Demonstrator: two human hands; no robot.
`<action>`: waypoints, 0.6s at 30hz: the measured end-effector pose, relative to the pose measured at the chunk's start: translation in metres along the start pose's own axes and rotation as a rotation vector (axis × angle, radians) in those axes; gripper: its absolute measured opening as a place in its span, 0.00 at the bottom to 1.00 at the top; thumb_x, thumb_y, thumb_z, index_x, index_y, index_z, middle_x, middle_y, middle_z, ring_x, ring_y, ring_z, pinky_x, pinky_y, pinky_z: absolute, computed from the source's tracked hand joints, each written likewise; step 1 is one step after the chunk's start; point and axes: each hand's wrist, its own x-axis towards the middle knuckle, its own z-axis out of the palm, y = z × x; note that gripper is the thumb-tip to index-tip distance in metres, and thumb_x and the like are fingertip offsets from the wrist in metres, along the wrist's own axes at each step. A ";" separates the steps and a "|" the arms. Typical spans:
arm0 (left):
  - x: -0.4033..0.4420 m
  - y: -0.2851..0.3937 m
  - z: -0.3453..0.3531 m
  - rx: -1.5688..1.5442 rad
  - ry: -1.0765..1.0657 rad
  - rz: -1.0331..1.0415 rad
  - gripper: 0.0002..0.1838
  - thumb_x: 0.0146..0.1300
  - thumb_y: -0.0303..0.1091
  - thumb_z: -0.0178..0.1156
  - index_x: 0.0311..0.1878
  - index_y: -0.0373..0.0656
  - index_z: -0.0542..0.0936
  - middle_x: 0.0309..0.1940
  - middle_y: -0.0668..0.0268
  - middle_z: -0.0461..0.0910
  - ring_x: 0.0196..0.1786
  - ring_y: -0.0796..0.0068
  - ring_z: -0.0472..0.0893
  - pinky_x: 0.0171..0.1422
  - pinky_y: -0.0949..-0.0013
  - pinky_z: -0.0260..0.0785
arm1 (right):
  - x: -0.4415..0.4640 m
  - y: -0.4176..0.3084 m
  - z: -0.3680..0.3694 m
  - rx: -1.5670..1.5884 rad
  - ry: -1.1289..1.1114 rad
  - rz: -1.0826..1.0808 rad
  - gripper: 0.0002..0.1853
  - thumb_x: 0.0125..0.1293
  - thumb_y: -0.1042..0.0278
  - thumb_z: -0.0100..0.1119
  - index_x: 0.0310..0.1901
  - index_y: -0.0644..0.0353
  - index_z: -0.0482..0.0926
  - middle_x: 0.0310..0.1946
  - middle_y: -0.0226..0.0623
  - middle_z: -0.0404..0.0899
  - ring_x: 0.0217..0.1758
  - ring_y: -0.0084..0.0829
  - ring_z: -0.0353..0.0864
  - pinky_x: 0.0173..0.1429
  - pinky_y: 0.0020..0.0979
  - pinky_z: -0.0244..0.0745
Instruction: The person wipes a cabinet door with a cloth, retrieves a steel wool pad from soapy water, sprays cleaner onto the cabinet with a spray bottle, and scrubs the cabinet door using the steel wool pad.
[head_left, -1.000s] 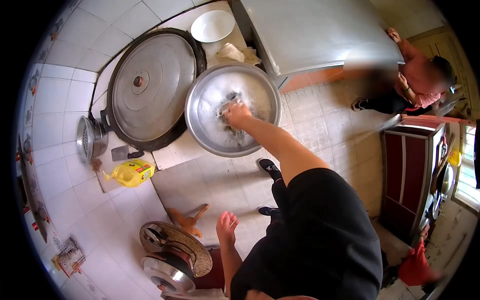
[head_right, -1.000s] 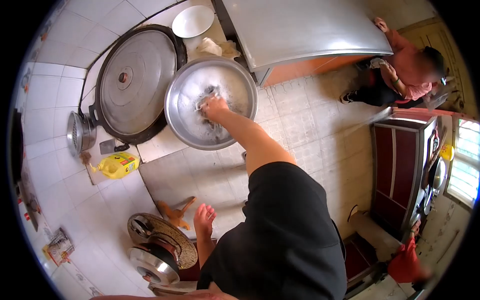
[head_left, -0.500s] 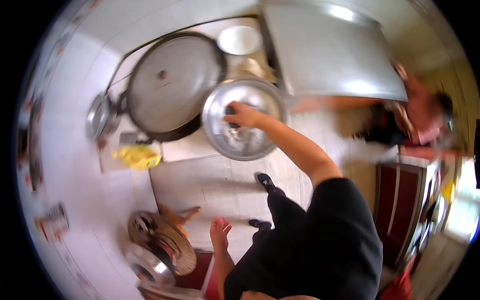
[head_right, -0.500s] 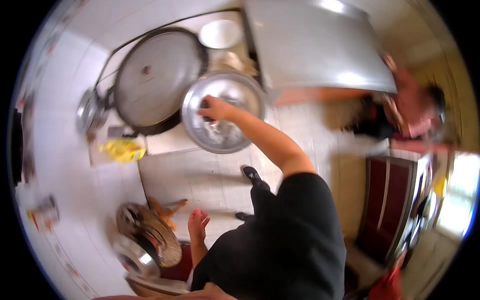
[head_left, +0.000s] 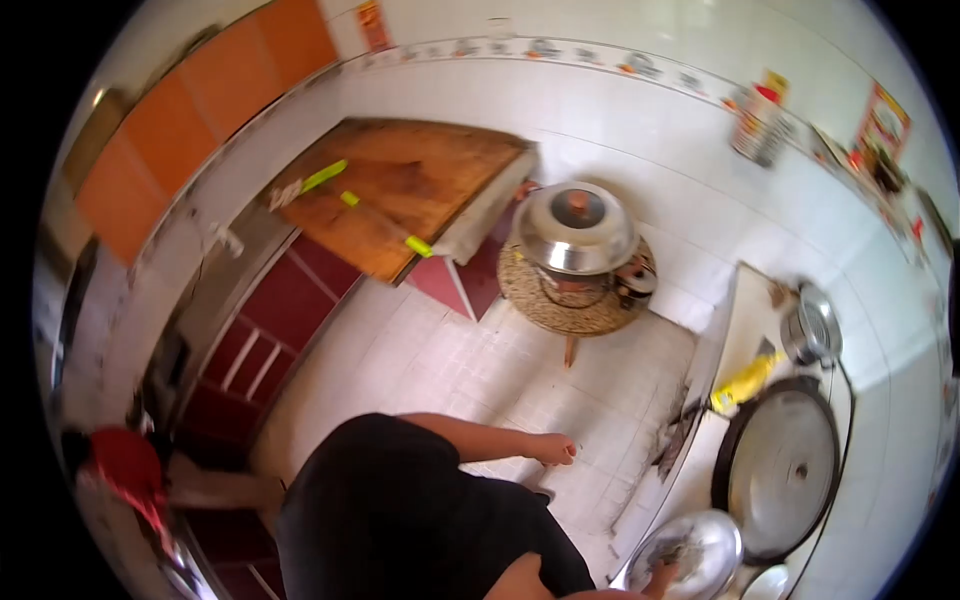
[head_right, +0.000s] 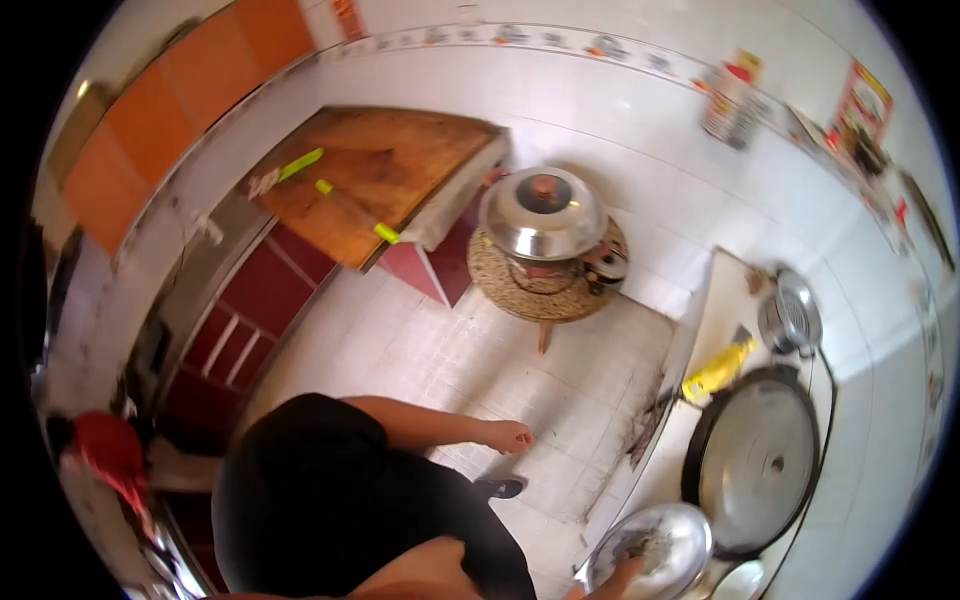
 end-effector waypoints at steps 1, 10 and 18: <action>0.009 0.002 -0.001 0.028 0.003 0.070 0.19 0.62 0.37 0.58 0.54 0.40 0.75 0.36 0.63 0.79 0.33 0.74 0.77 0.35 0.67 0.74 | 0.023 0.002 -0.024 0.229 0.120 0.009 0.22 0.61 0.60 0.61 0.48 0.73 0.73 0.47 0.56 0.77 0.50 0.48 0.79 0.59 0.43 0.72; -0.102 -0.165 -0.199 0.322 0.516 0.427 0.20 0.60 0.39 0.62 0.54 0.41 0.75 0.32 0.62 0.79 0.31 0.72 0.78 0.33 0.66 0.74 | -0.018 -0.215 -0.105 0.353 0.333 -0.056 0.20 0.60 0.64 0.61 0.48 0.69 0.73 0.43 0.51 0.78 0.45 0.45 0.79 0.52 0.47 0.76; -0.373 -0.288 -0.345 -0.308 0.889 0.067 0.22 0.61 0.42 0.64 0.54 0.40 0.76 0.38 0.60 0.80 0.33 0.71 0.79 0.35 0.66 0.75 | -0.151 -0.493 -0.053 0.132 0.014 -0.302 0.17 0.57 0.68 0.62 0.47 0.65 0.74 0.40 0.47 0.77 0.41 0.43 0.80 0.49 0.52 0.78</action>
